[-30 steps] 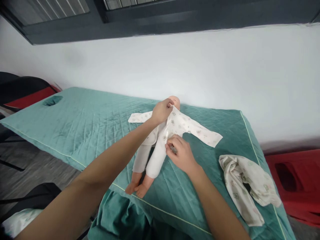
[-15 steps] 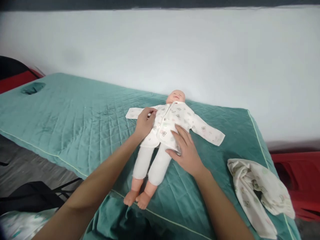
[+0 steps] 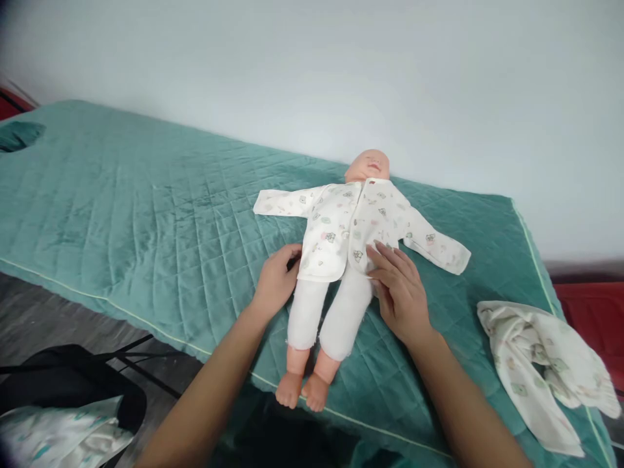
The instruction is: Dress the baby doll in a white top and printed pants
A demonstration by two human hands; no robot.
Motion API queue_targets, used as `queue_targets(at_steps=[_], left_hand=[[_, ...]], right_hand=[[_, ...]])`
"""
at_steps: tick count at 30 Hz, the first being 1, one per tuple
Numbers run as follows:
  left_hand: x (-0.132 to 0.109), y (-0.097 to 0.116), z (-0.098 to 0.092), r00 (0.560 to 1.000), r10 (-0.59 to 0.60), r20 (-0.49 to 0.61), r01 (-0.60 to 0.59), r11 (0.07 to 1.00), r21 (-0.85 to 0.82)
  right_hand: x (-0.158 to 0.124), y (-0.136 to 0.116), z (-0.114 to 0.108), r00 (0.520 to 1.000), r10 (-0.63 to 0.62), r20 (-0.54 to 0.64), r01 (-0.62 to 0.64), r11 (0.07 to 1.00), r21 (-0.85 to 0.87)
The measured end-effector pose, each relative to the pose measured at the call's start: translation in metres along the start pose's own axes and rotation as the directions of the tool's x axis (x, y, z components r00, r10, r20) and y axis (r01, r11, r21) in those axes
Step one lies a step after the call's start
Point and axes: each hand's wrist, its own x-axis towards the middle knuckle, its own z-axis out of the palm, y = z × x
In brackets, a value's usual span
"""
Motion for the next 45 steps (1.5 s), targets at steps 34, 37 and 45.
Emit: queue_targets(at_steps=[34,37,45], left_hand=[[-0.023,0.026,0.024,0.998,0.014,0.064,-0.031,0.963,0.269],[-0.027,0.027,0.028,1.000,0.011,-0.005,-0.008,0.943,0.333],[-0.034,0.022,0.029,0.989,0.052,-0.135,-0.017,0.969,0.245]], right_hand=[[-0.038,0.005,-0.005,0.663,0.748,-0.029,-0.748,0.664,0.007],[-0.041,0.008,-0.005,0.663,0.748,-0.033,-0.748,0.663,0.015],[-0.046,0.008,-0.009,0.692,0.720,-0.051,-0.707,0.691,0.151]])
